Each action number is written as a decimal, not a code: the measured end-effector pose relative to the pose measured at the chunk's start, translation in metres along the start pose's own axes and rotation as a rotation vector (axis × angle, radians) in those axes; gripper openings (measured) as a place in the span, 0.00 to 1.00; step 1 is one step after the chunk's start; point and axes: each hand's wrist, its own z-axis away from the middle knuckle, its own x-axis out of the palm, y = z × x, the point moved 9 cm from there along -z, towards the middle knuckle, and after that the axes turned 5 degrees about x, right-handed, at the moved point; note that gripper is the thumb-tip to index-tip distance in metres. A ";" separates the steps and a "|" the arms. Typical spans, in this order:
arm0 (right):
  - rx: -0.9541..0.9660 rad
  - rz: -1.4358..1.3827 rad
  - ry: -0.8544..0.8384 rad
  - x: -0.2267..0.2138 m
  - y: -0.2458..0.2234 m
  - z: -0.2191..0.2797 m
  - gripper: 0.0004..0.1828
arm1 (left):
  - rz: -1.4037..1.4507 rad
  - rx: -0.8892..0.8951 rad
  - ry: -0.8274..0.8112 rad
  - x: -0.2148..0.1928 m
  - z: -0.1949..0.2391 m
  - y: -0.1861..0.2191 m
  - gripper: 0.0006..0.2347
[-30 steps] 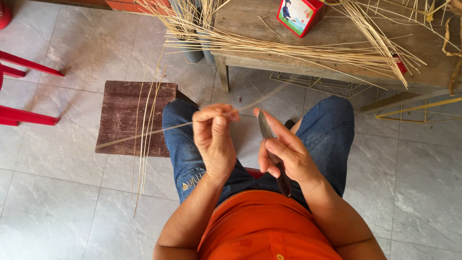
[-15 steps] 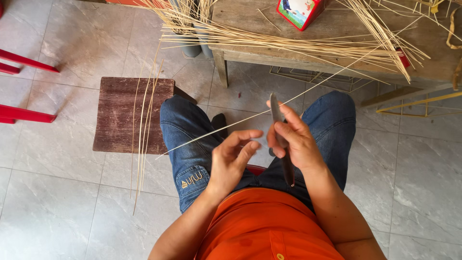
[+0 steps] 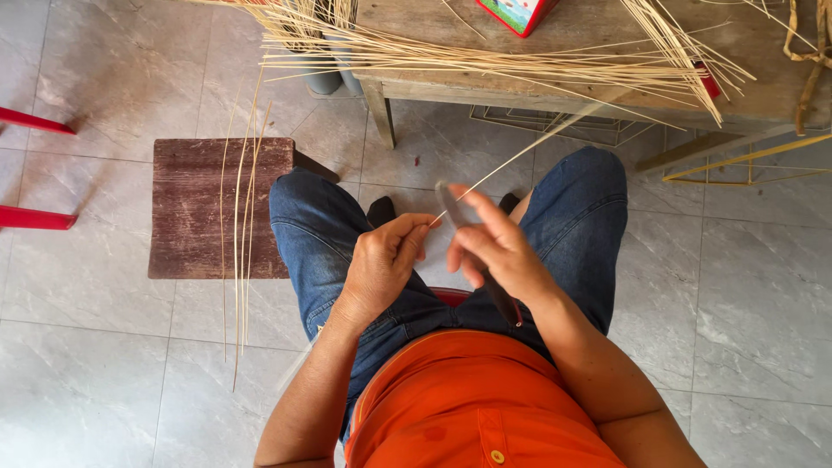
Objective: The person sits on a low stool and repeatedly picks thin bamboo strips from a pile on a wooden table. Using a small knife, they shave each strip along its length, then place the finished strip on a small wooden stool beside them. The process is repeated for multiple strips throughout the clip.
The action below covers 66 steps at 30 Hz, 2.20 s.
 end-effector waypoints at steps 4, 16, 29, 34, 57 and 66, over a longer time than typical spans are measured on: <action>0.009 0.066 0.024 -0.003 0.012 -0.007 0.27 | 0.020 -0.018 0.001 -0.006 0.006 -0.005 0.08; -0.089 0.091 0.271 -0.100 0.007 -0.027 0.26 | -0.043 -0.128 -0.049 -0.028 0.032 -0.024 0.08; -0.088 0.077 0.432 -0.209 -0.006 -0.010 0.27 | -0.032 -0.127 -0.078 -0.033 0.040 -0.037 0.07; -0.137 0.037 0.519 -0.223 -0.016 0.002 0.24 | -0.037 -0.195 -0.084 -0.034 0.043 -0.047 0.08; -0.244 0.122 0.464 -0.155 -0.044 0.022 0.19 | 0.259 -0.074 0.045 -0.034 0.031 -0.050 0.09; 0.076 0.183 0.036 -0.010 0.029 -0.018 0.28 | 0.006 -0.001 0.064 0.005 0.012 -0.022 0.08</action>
